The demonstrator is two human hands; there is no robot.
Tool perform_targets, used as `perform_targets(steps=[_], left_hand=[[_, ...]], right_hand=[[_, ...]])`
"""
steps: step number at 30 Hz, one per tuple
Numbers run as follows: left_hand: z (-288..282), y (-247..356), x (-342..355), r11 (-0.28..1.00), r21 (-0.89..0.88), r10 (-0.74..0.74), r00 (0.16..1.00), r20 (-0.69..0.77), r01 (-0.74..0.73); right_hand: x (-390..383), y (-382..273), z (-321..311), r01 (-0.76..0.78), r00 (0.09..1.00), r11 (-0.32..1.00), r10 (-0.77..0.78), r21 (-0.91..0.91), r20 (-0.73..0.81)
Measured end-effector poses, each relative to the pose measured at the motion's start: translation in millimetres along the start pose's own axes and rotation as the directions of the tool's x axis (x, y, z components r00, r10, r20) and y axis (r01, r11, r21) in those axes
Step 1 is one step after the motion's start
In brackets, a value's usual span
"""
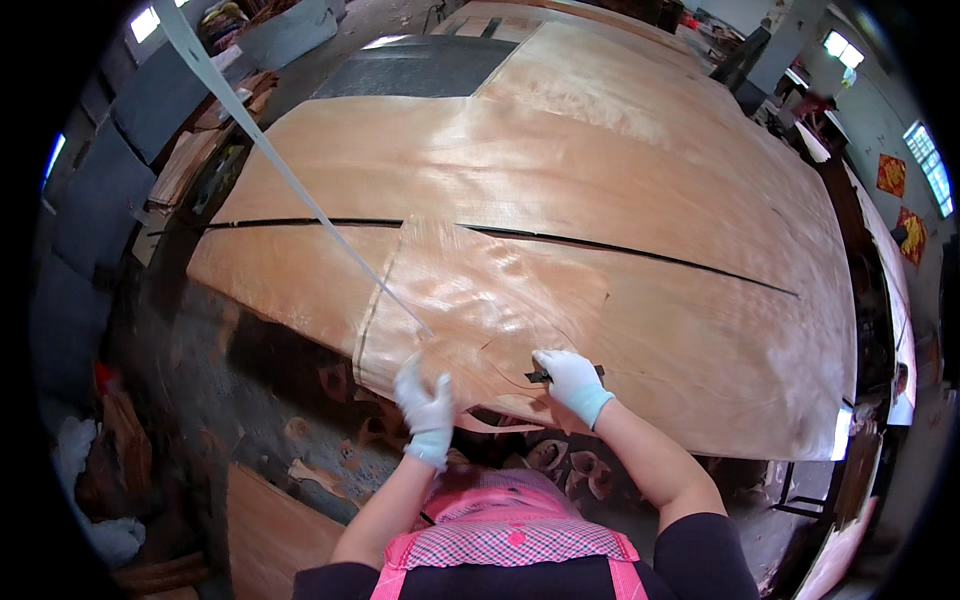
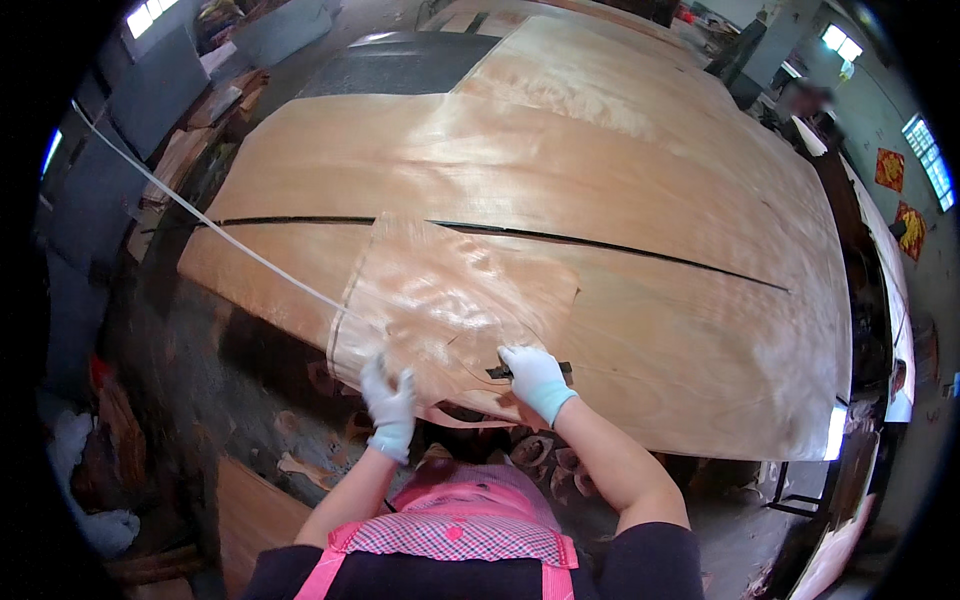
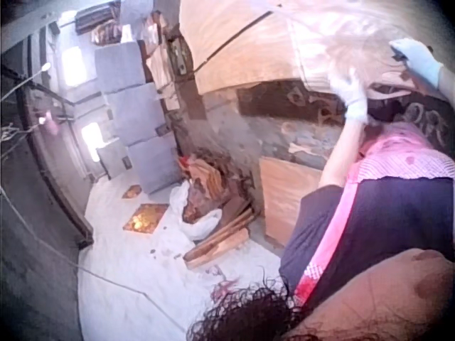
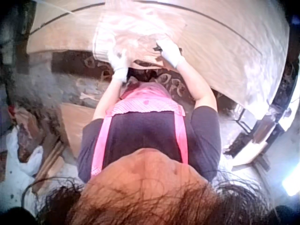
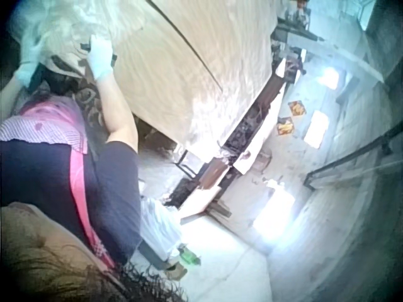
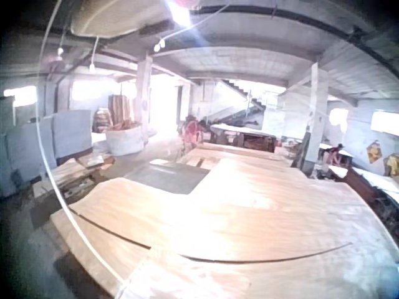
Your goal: The person prepares wood veneer by cutting shapes with a knife and applying adhesive tape by hand. The person also handles larger sheets of wood veneer in a workshop environment.
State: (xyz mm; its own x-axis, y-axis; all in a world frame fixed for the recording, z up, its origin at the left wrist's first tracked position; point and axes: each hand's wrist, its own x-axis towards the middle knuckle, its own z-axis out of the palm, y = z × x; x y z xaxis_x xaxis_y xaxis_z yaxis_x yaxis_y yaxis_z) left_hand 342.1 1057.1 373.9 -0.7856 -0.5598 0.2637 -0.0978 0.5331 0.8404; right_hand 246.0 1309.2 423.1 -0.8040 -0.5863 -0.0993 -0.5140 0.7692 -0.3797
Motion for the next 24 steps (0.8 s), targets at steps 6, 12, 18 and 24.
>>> perform_targets(steps=[6, 12, 18, 24], left_hand=[[-50, -95, -15, -0.003, -0.481, -0.831, 0.266, 0.489, 0.877], [-75, -17, 33, 0.311, -0.404, -0.754, 0.482, 0.447, 0.860], [-81, 121, 99, 0.977, 0.014, -0.199, 0.884, 0.424, 0.213], [-131, 109, 124, 0.863, -0.446, -0.150, 0.964, 0.221, 0.236]], right_hand=[[2, -3, 0, -0.073, 0.997, 0.997, 0.073, 0.031, 0.006], [6, 1, -3, -0.141, 0.988, 0.979, 0.130, 0.144, 0.081], [8, 3, -10, -0.176, 0.980, 0.960, 0.150, 0.216, 0.130], [6, -7, -9, -0.231, 0.956, 0.969, 0.211, 0.084, 0.203]])
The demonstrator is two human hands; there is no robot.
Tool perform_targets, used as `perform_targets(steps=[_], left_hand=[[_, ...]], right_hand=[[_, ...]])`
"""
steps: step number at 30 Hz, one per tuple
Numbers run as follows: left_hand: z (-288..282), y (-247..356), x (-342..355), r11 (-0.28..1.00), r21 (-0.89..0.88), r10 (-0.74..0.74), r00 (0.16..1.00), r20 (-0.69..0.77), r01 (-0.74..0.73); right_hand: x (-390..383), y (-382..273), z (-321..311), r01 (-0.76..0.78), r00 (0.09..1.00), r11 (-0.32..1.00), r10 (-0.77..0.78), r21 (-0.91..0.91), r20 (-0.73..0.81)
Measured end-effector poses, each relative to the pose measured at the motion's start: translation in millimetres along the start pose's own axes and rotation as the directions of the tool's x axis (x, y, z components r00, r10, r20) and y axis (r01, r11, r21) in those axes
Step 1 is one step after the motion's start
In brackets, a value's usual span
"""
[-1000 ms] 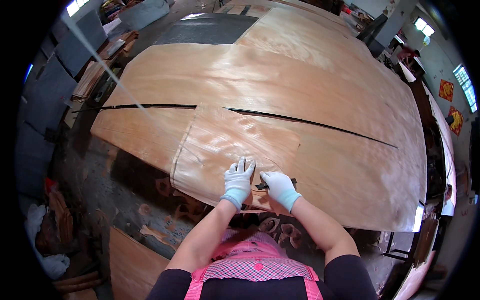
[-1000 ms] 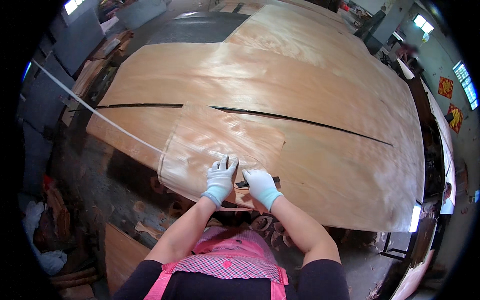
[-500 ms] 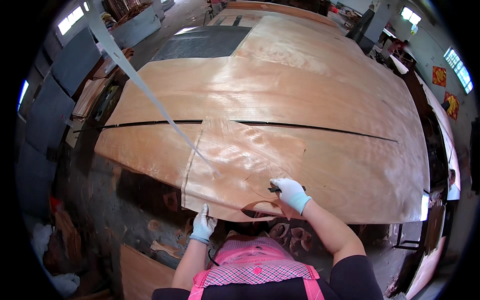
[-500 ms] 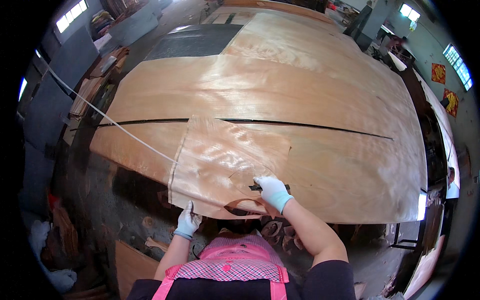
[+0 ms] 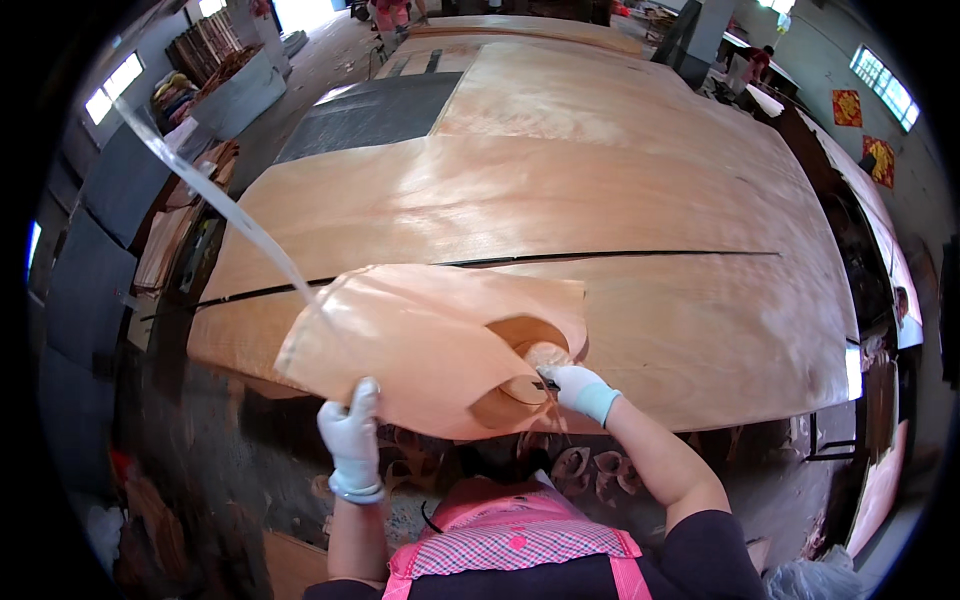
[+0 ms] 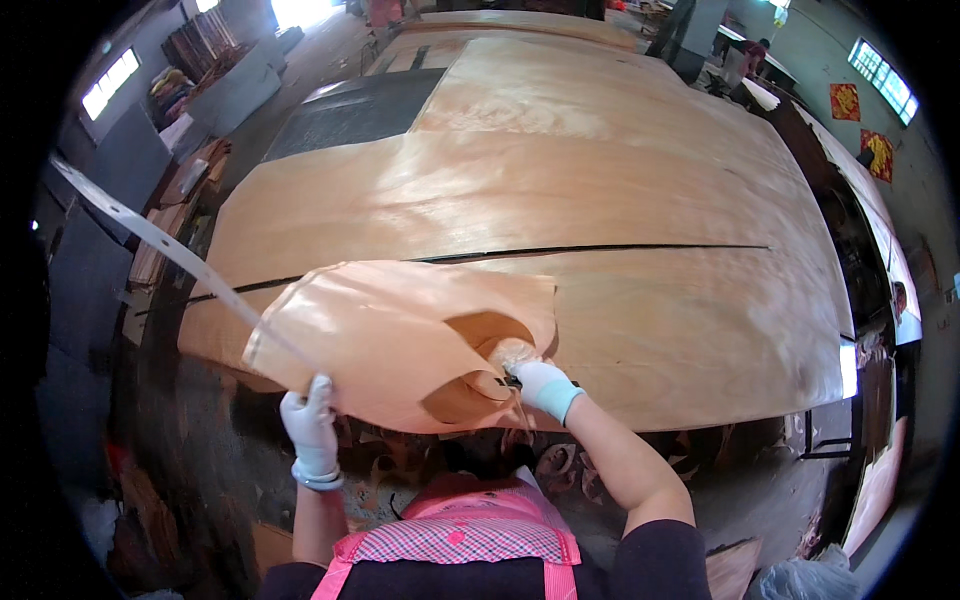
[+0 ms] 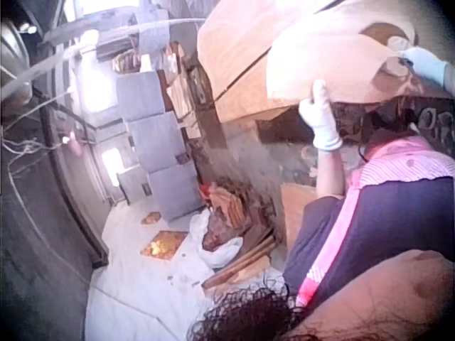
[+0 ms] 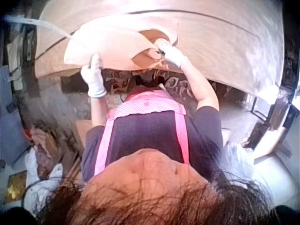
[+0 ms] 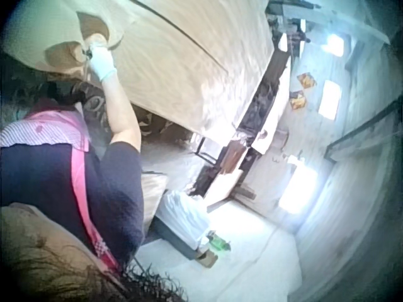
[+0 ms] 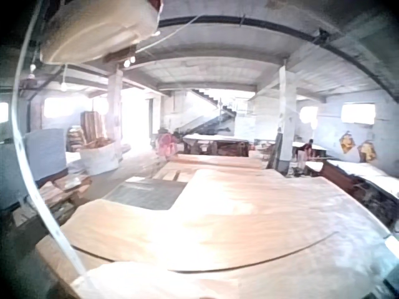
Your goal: The person prepares wood veneer by cutting shapes with a knife and applying adhesive tape by hand. The person also handles larger sheets of wood veneer in a workshop environment.
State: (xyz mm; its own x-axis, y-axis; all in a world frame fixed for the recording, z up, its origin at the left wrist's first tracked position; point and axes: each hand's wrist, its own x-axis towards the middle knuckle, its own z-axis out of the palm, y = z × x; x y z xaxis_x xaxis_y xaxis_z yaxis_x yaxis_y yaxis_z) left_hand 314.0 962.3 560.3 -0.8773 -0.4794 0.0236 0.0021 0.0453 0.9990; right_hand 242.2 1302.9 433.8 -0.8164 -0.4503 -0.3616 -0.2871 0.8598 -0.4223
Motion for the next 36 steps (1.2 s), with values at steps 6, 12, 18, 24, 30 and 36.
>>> perform_targets(steps=[6, 12, 18, 24, 30, 36], left_hand=[[-97, -64, 51, 0.960, -0.195, -0.241, 0.946, -0.218, 0.199], [-174, -133, 125, 0.920, -0.259, -0.375, 0.849, -0.373, 0.293], [-197, -180, 149, 0.867, -0.450, -0.447, 0.730, -0.516, 0.213], [-159, -201, 88, 0.966, -0.223, -0.235, 0.812, -0.534, 0.134], [-106, -201, 15, 0.909, -0.331, -0.373, 0.847, -0.379, 0.253], [-87, -177, -14, 0.898, -0.372, -0.363, 0.875, -0.322, 0.236]], right_hand=[[-5, -4, 5, 0.028, 0.996, 0.999, -0.024, 0.042, -0.086], [-6, -10, -1, 0.019, 0.995, 0.996, -0.011, 0.091, -0.096], [-4, -10, 6, 0.099, 0.986, 0.995, -0.098, 0.000, -0.135], [-9, -35, -23, 0.150, 0.976, 0.983, -0.131, 0.103, -0.174], [-21, -156, -140, 0.626, 0.754, 0.499, -0.191, 0.599, -0.628], [-57, -250, -227, 0.732, 0.667, 0.466, -0.342, 0.497, -0.662]])
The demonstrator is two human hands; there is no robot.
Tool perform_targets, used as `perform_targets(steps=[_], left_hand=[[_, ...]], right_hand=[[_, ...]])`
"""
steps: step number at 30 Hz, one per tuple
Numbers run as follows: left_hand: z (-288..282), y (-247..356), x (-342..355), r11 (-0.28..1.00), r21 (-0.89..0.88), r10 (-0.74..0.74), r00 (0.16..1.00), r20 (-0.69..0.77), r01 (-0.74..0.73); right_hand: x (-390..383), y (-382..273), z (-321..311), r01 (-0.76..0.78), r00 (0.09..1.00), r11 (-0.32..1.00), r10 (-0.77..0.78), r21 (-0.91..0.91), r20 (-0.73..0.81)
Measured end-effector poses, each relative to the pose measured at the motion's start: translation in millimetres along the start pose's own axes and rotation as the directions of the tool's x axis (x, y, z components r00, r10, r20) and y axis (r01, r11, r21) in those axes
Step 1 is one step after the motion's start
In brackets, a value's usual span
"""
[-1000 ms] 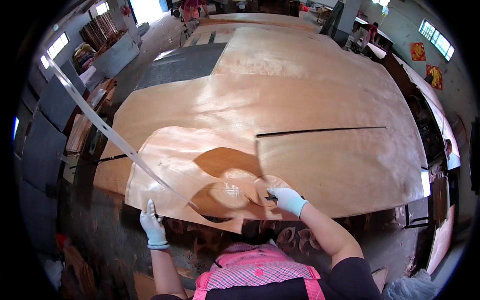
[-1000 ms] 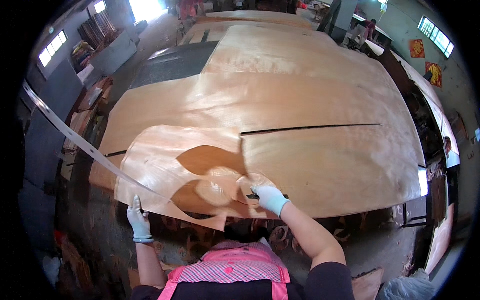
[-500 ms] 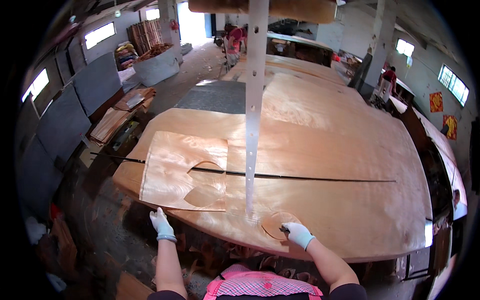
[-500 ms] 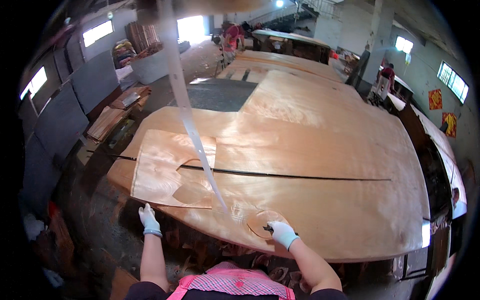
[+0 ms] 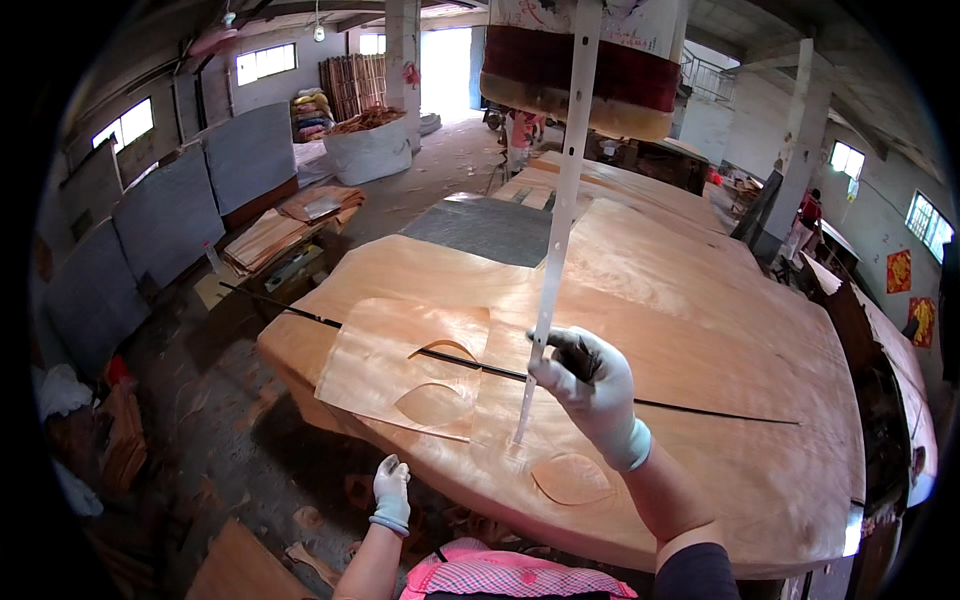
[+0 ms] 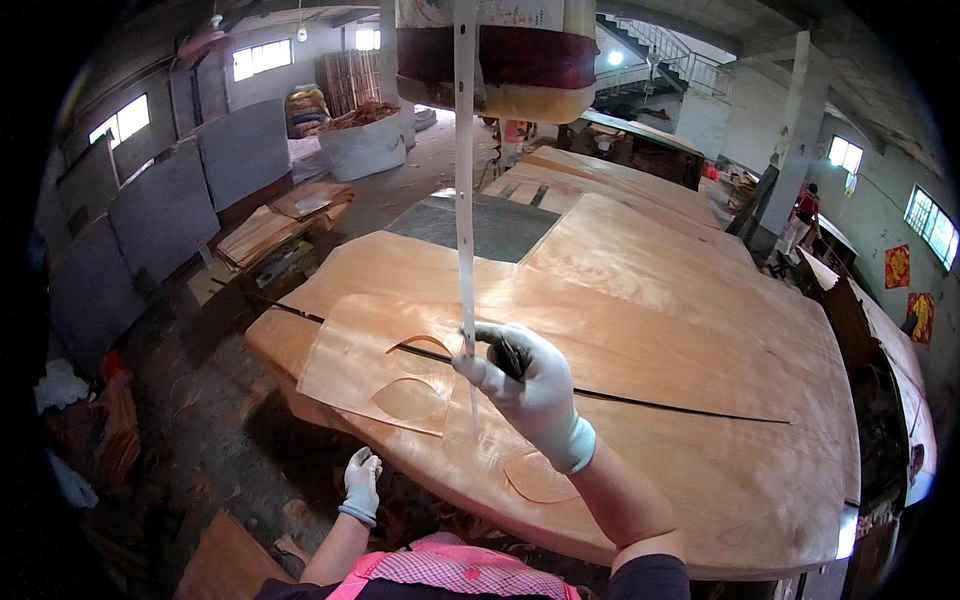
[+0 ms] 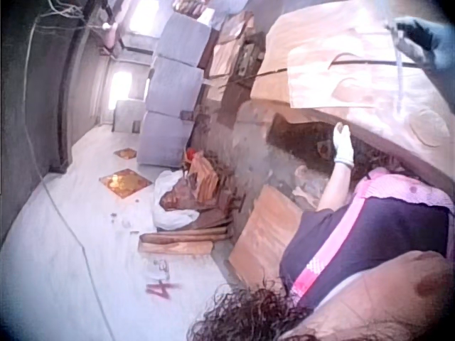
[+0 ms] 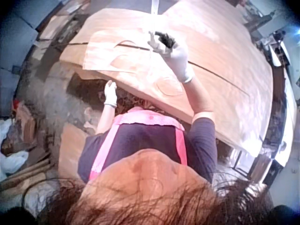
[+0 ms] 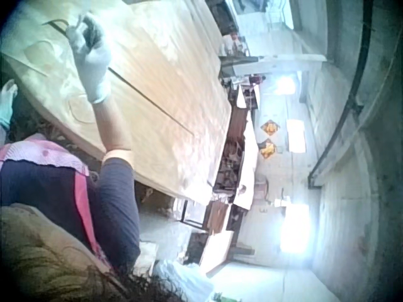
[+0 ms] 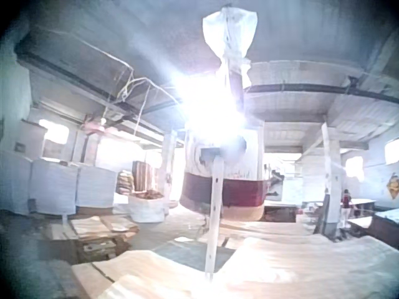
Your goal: The person prepares wood veneer by cutting shapes with a knife and applying adhesive tape by hand. The person also handles larger sheets of wood veneer in a workshop environment.
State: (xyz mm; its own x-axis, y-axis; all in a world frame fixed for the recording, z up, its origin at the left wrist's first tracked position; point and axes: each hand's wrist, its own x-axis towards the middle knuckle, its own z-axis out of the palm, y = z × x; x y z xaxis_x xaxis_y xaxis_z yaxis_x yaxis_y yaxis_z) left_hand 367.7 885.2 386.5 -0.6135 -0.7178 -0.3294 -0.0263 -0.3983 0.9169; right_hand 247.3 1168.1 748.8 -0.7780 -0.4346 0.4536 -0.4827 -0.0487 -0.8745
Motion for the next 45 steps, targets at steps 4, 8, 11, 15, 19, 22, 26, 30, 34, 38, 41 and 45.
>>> perform_targets(steps=[4, 8, 11, 15, 19, 22, 26, 30, 34, 38, 41, 45], left_hand=[[6, 32, -29, 1.000, -0.006, -0.002, 0.999, 0.037, 0.002], [46, 84, -82, 0.992, -0.002, 0.123, 0.954, 0.272, -0.127], [90, 128, -127, 0.957, -0.012, 0.248, 0.794, 0.555, -0.291], [131, 163, -146, 0.701, 0.022, 0.361, 0.382, 0.851, -0.713], [154, 138, -142, 0.338, 0.085, 0.579, 0.278, 0.767, -0.937], [157, 115, -137, 0.990, -0.088, -0.012, 0.700, 0.714, 0.106], [153, 88, -153, 0.863, -0.006, -0.324, 0.563, 0.761, 0.505], [134, 75, -157, 0.819, 0.566, -0.547, 0.426, 0.720, 0.096], [111, 58, -157, 0.793, 0.607, -0.538, 0.413, 0.735, -0.045], [106, 39, -160, 0.746, 0.660, -0.536, 0.505, 0.677, -0.093], [112, 26, -156, 0.832, 0.504, -0.519, 0.648, 0.557, 0.232], [121, 10, -139, 0.849, 0.453, -0.491, 0.724, 0.484, 0.272]], right_hand=[[-11, 20, 4, 0.037, 0.999, 0.990, -0.041, 0.133, 0.028], [-64, 86, 18, -0.208, 0.977, 0.941, 0.212, 0.267, 0.016], [-111, 121, 29, -0.340, 0.940, 0.934, 0.340, 0.106, 0.020], [-151, 125, 29, -0.125, 0.988, 0.986, 0.134, -0.107, 0.077], [-171, 107, 16, 0.204, 0.942, 0.972, -0.163, -0.115, 0.292], [-179, 106, 11, 0.137, 0.968, 0.983, -0.107, -0.119, 0.228], [-187, 125, 5, -0.161, 0.977, 0.977, 0.178, -0.137, 0.119], [-204, 142, -6, -0.238, 0.965, 0.958, 0.252, -0.161, 0.071], [-223, 159, -19, -0.334, 0.866, 0.835, 0.455, -0.438, 0.207], [-215, 200, -29, -0.504, 0.717, 0.491, 0.697, -0.711, -0.027], [-195, 236, -41, -0.333, 0.826, 0.587, 0.558, -0.738, 0.072], [-173, 274, -44, 0.099, 0.840, 0.577, 0.388, -0.810, 0.379]])
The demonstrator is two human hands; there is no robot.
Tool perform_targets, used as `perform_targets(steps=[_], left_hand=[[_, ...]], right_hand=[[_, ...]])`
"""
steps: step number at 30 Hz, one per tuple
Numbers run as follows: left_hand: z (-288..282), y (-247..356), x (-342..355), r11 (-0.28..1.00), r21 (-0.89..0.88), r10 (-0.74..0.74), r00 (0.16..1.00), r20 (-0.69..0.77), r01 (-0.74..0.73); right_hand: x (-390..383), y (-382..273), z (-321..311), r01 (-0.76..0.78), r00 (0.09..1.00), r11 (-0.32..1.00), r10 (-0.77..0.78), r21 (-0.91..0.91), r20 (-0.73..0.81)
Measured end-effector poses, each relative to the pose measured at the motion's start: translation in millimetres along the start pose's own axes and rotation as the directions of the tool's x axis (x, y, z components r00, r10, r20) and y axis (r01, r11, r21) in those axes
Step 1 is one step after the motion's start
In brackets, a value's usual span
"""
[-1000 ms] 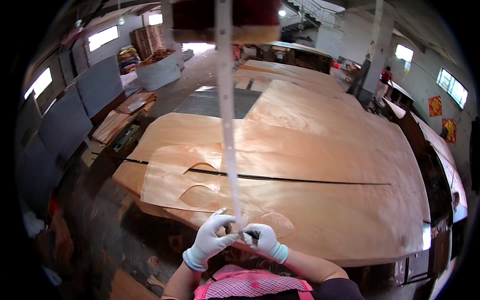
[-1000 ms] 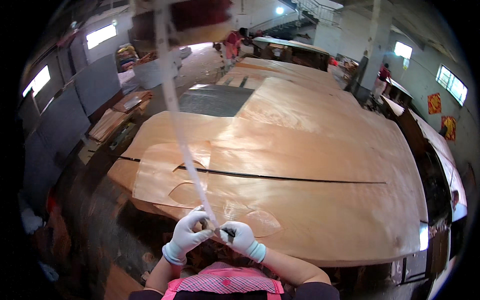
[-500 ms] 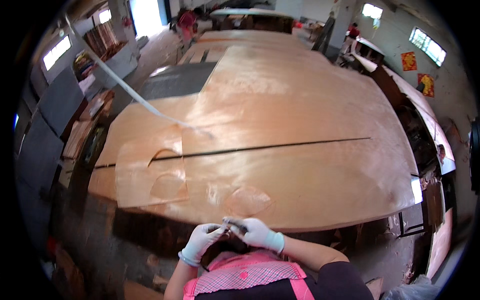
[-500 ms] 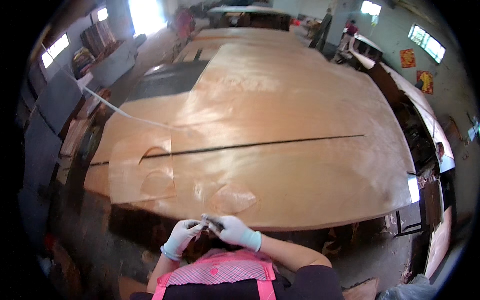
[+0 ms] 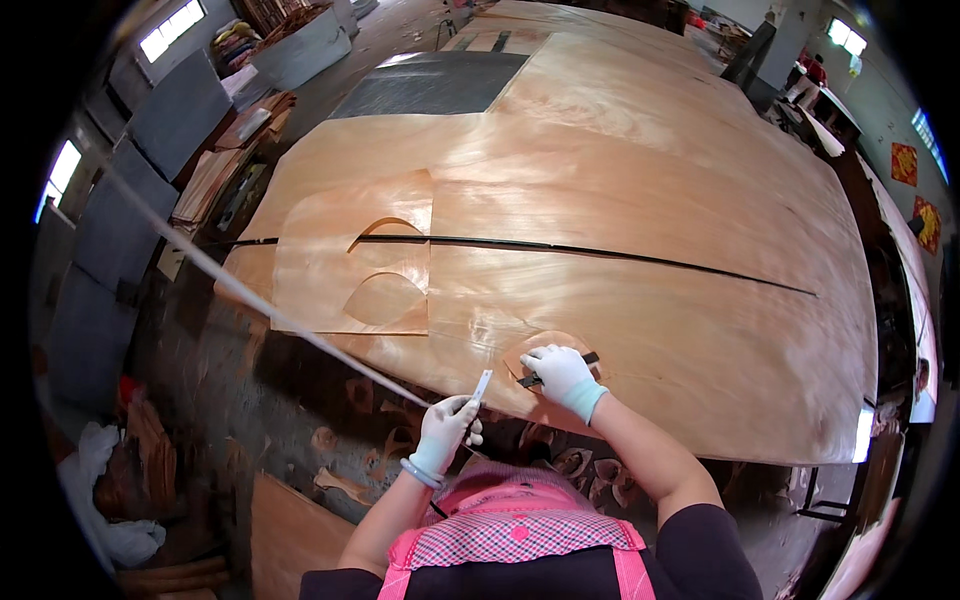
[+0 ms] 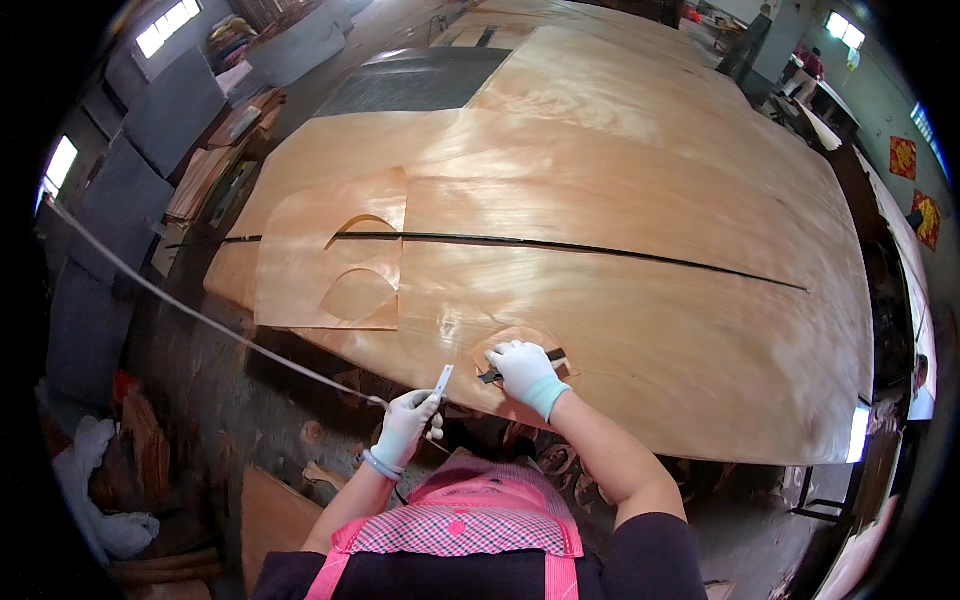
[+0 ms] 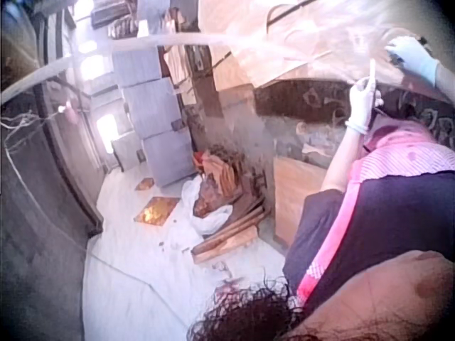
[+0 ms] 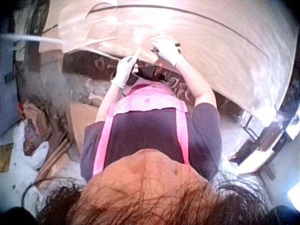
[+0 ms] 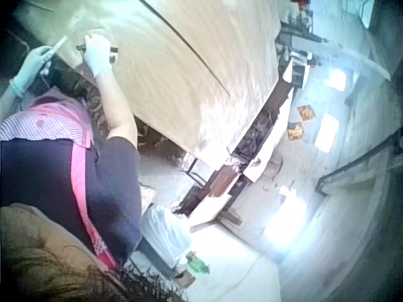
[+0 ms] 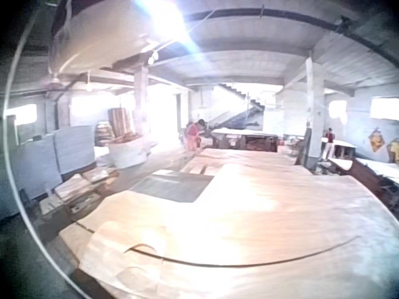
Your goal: The person prepares wood veneer by cutting shapes with a knife and applying adhesive tape by hand. The person also handles larger sheets of wood veneer in a workshop environment.
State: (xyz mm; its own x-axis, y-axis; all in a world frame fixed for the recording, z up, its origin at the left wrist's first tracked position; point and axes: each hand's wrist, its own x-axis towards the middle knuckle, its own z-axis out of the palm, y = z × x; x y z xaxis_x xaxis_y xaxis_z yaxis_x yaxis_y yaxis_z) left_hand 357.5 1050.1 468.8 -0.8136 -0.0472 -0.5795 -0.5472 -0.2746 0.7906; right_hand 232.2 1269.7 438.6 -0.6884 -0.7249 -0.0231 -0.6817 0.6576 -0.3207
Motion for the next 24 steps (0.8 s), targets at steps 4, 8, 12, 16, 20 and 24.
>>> perform_targets(steps=[4, 8, 12, 16, 20, 24], left_hand=[[-2, -10, 22, 0.997, 0.054, -0.050, 0.998, -0.033, 0.052], [8, -18, 52, 0.994, -0.029, -0.102, 0.995, -0.025, 0.101], [21, -24, 90, 0.993, -0.027, -0.110, 0.993, 0.048, 0.112], [23, -28, 113, 0.984, 0.044, -0.171, 0.985, 0.022, 0.170], [24, -25, 118, 0.976, 0.019, -0.219, 0.975, 0.037, 0.219], [19, -26, 103, 0.972, 0.045, -0.231, 0.973, -0.003, 0.231]], right_hand=[[12, 6, 17, 0.076, 0.997, 0.996, -0.075, -0.054, 0.015], [11, 9, 29, 0.109, 0.993, 0.992, -0.111, -0.062, -0.035], [9, 10, 30, 0.099, 0.995, 0.993, -0.099, -0.063, 0.000], [7, 9, 25, 0.134, 0.991, 0.987, -0.134, -0.090, 0.004], [11, 8, 22, 0.123, 0.992, 0.992, -0.124, -0.029, -0.020], [16, 4, 20, 0.136, 0.989, 0.975, -0.121, -0.178, 0.089]])
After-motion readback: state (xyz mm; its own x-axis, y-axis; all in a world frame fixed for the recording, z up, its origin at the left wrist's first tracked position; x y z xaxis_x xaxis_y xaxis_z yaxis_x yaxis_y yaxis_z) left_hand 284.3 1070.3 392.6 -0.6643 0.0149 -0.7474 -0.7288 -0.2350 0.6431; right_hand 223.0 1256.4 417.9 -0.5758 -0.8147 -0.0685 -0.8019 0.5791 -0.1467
